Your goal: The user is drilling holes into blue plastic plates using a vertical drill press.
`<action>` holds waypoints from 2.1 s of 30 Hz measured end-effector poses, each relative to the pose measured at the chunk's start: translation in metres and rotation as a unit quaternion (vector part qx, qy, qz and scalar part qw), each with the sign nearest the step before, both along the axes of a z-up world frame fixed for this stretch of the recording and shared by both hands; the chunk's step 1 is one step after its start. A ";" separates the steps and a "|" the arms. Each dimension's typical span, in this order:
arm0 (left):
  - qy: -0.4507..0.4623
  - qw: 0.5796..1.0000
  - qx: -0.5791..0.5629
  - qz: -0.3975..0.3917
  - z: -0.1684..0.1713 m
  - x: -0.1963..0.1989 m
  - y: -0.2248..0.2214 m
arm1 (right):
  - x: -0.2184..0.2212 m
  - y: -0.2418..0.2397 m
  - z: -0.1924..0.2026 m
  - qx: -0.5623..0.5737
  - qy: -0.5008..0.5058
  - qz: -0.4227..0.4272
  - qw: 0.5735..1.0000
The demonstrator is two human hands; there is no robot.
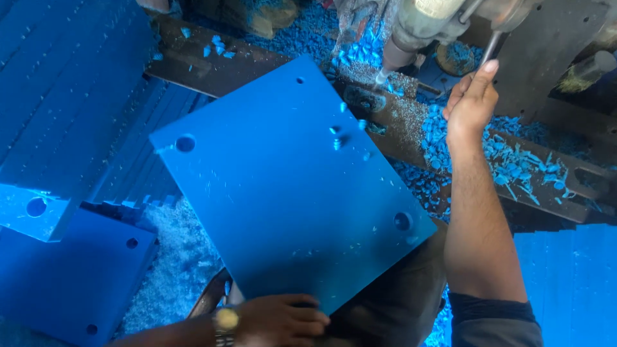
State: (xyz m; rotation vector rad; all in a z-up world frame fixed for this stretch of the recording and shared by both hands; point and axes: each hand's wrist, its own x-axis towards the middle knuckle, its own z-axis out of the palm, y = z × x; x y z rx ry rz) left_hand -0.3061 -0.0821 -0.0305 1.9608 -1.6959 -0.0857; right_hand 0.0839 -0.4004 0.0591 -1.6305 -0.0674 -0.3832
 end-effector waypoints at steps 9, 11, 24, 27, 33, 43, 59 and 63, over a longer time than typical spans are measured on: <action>-0.010 0.981 -0.002 0.192 0.055 -0.005 0.117 | 0.001 -0.005 -0.003 0.007 0.003 0.012 1.000; 0.004 0.973 -0.006 0.231 0.058 -0.007 0.136 | 0.000 -0.006 -0.006 0.005 0.011 0.010 1.000; 0.064 0.757 -0.120 0.639 0.004 -0.042 0.144 | -0.001 -0.004 -0.002 0.031 0.021 0.013 0.999; 0.131 0.697 -0.140 0.691 -0.002 -0.055 0.121 | -0.002 -0.001 0.000 0.032 0.019 0.012 0.999; 0.178 0.682 -0.131 0.697 0.004 -0.061 0.103 | -0.002 0.000 0.003 0.035 0.028 0.007 0.999; 0.281 0.643 -0.120 0.702 0.013 -0.053 0.095 | -0.005 0.000 0.003 0.048 0.040 0.000 0.998; 0.257 0.704 -0.149 0.645 0.017 -0.044 0.108 | -0.008 0.000 0.006 0.060 0.054 -0.002 0.997; 0.254 0.711 -0.138 0.641 0.022 -0.042 0.110 | -0.009 0.003 0.006 0.057 0.051 -0.006 0.997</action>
